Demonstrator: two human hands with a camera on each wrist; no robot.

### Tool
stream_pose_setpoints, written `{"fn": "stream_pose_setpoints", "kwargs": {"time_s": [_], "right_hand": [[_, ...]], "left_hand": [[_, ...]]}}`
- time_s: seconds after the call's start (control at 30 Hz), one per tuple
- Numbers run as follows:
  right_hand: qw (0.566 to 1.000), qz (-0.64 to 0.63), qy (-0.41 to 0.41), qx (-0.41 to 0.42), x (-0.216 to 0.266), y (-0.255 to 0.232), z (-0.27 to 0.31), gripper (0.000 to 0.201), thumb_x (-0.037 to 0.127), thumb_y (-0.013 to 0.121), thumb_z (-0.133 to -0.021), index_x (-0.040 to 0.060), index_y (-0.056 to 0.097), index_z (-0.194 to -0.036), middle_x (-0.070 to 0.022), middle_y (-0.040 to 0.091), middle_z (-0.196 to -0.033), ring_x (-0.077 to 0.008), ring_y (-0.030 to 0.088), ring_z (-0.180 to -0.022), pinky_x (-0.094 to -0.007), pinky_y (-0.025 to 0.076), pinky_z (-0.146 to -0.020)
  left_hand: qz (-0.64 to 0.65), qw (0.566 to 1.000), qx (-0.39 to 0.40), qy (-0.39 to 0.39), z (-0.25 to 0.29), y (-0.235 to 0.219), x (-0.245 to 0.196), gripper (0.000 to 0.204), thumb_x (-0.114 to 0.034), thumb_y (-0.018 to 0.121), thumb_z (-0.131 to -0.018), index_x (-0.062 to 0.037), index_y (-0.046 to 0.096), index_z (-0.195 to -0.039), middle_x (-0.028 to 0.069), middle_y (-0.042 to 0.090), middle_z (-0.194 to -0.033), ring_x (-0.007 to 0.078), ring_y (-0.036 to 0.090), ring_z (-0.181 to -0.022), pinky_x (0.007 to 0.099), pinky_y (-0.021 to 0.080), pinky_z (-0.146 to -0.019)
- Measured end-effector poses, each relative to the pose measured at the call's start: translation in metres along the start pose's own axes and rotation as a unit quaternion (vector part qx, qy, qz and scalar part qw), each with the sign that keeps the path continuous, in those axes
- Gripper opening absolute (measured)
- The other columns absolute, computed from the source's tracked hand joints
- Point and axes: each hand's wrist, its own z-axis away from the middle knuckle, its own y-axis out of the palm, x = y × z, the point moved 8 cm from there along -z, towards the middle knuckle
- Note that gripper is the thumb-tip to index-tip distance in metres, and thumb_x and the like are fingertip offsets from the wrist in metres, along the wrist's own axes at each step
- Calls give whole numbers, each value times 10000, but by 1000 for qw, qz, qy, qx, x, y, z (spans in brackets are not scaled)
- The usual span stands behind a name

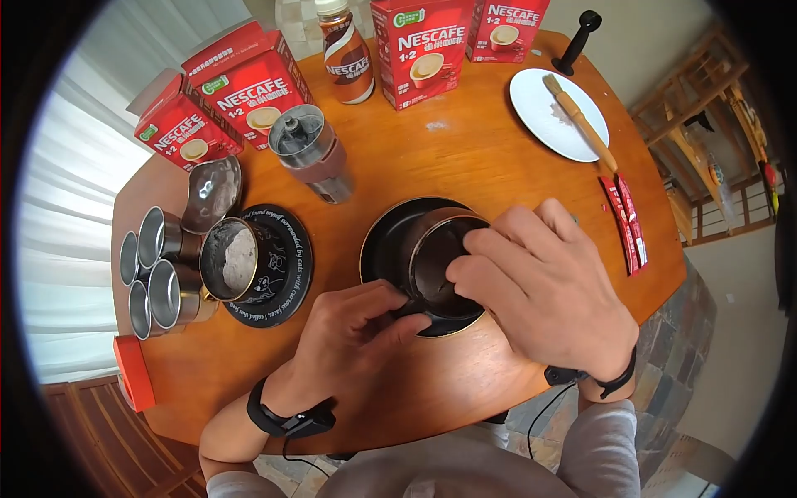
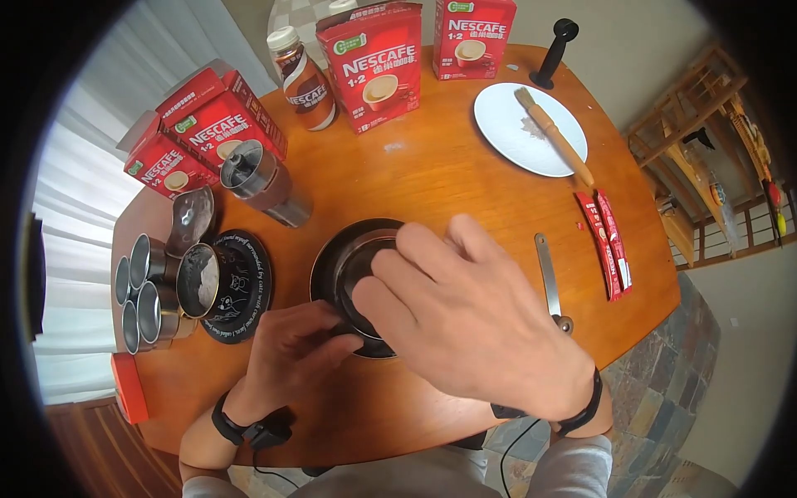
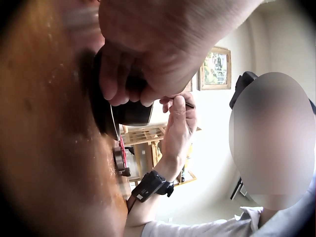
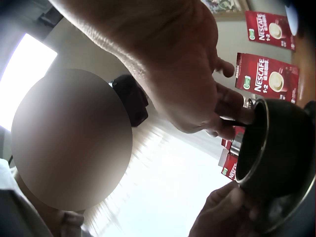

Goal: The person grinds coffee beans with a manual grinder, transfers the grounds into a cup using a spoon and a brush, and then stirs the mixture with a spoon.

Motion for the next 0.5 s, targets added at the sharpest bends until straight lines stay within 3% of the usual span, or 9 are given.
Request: {"fn": "stream_pose_setpoints", "kwargs": {"time_s": [0.13,0.23,0.33,0.43,0.5], "right_hand": [[999,0,12,52,-1,2,5,183,154,819,-757,107,688,-877,-16,622,-822,-232,537,-782,-362,373,-695],[989,-141,-15,34,-1,8,7,153,145,814,-774,111,689,-855,-15,619,-826,-240,534,-782,-373,379,-689],[989,-124,13,-81,-15,-9,1,128,131,803,-796,102,686,-839,-22,619,-818,-252,539,-782,-382,396,-688],[997,-43,29,-50,-18,-6,-1,114,128,791,-822,90,687,-851,-31,633,-825,-272,551,-792,-390,416,-688],[996,-71,38,-29,-15,-1,2,119,140,788,-833,83,686,-854,-42,634,-828,-279,553,-797,-390,421,-687]], "left_hand": [[-12,1000,-4,1,0,-1,-3,146,-44,811,-894,4,737,-1010,61,664,-789,95,586,-638,271,462,-580],[-25,999,-5,22,1,0,-5,140,-46,809,-896,6,735,-1002,61,664,-788,96,571,-631,270,451,-575],[-28,999,-23,30,1,1,-7,187,-111,833,-893,15,698,-923,95,637,-751,189,621,-588,329,466,-537],[-35,998,-29,39,0,0,-10,202,-128,838,-894,17,697,-911,96,631,-727,176,613,-575,325,462,-532],[-10,1000,-29,-5,1,0,1,210,-141,839,-898,15,699,-899,96,627,-706,162,604,-563,319,458,-526]]}}
